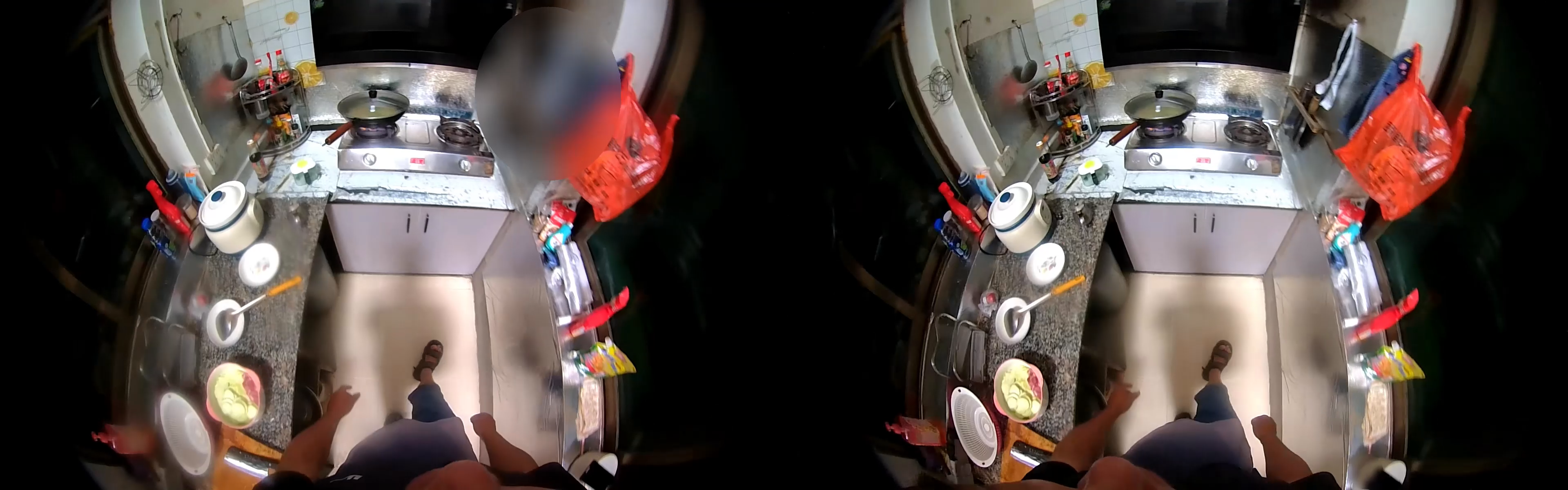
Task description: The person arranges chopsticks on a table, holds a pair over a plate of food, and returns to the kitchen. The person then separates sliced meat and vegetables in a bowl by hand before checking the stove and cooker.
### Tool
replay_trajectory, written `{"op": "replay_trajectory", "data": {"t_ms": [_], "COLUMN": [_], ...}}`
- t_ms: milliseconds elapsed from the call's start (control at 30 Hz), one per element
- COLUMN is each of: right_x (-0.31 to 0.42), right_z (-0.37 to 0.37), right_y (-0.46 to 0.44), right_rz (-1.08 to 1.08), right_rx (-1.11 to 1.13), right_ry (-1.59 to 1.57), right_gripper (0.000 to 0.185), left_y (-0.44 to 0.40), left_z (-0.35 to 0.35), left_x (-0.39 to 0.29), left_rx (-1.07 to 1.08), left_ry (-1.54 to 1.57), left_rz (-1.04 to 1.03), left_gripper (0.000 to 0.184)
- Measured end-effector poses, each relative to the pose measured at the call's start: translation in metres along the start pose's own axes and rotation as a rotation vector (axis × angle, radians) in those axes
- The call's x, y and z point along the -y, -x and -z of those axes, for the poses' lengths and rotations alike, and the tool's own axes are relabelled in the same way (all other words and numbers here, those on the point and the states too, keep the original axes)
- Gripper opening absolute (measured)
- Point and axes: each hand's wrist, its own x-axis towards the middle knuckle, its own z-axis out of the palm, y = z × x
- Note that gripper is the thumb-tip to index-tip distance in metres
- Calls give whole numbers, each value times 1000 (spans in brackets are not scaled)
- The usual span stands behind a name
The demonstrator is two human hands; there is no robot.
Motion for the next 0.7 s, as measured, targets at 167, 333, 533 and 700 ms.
{"op": "replay_trajectory", "data": {"t_ms": [167, 333, 533, 700], "right_x": [-19, -43, -5, -5], "right_z": [45, 94, 214, 227], "right_y": [-101, -237, -352, -390], "right_rz": [114, 237, 7, -14], "right_rx": [150, 9, -115, -111], "right_ry": [157, 95, -475, -515], "right_gripper": [18, 16, 22, 25], "left_y": [-37, -79, -189, -277], "left_z": [-28, 2, 38, 58], "left_x": [46, 30, -31, -83], "left_rx": [65, -8, -29, -137], "left_ry": [130, -96, -167, -189], "left_rz": [308, 452, 235, 88], "left_gripper": [53, 54, 47, 44]}}
